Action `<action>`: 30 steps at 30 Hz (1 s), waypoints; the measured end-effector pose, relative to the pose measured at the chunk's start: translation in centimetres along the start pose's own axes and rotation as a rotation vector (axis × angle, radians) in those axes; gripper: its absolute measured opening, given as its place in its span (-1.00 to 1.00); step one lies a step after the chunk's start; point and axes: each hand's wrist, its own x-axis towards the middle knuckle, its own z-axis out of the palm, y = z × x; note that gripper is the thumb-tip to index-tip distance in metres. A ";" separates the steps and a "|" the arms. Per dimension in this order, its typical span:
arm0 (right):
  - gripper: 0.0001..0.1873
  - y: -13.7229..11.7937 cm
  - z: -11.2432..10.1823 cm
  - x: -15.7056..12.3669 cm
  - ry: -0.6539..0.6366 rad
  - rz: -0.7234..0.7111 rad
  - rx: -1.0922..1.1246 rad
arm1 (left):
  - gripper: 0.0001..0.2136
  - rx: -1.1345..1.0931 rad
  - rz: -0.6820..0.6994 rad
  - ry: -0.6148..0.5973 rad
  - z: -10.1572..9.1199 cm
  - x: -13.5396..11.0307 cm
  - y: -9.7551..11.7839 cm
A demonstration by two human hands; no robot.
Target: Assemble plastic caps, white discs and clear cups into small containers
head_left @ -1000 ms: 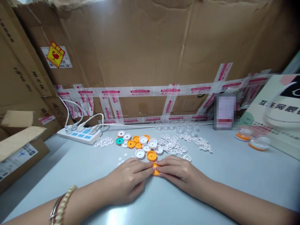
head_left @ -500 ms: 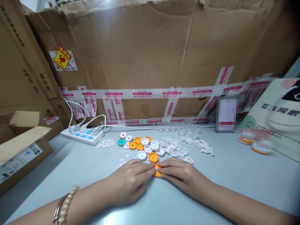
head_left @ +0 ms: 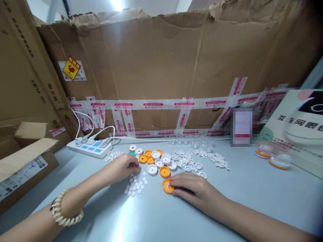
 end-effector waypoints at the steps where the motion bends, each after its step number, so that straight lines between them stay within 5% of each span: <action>1: -0.80 0.0 0.0 0.0 0.000 0.006 0.002 | -0.89 -0.011 -0.005 -0.011 0.1 0.0 0.0; 8: -0.80 0.1 0.0 0.0 -0.015 0.064 0.019 | -0.89 -0.020 -0.061 -0.065 0.4 0.3 -0.1; 16: -0.71 -0.1 0.1 0.0 -0.052 0.153 0.035 | -0.85 0.203 0.080 -0.053 0.4 0.1 0.6; 23: -0.67 -0.2 -0.1 0.3 -0.046 0.135 0.046 | -0.82 0.328 0.074 0.004 0.7 0.1 1.0; 30: -0.77 -0.2 0.1 -0.1 -0.041 0.061 0.064 | -0.86 0.066 0.465 0.220 2.2 -1.0 4.6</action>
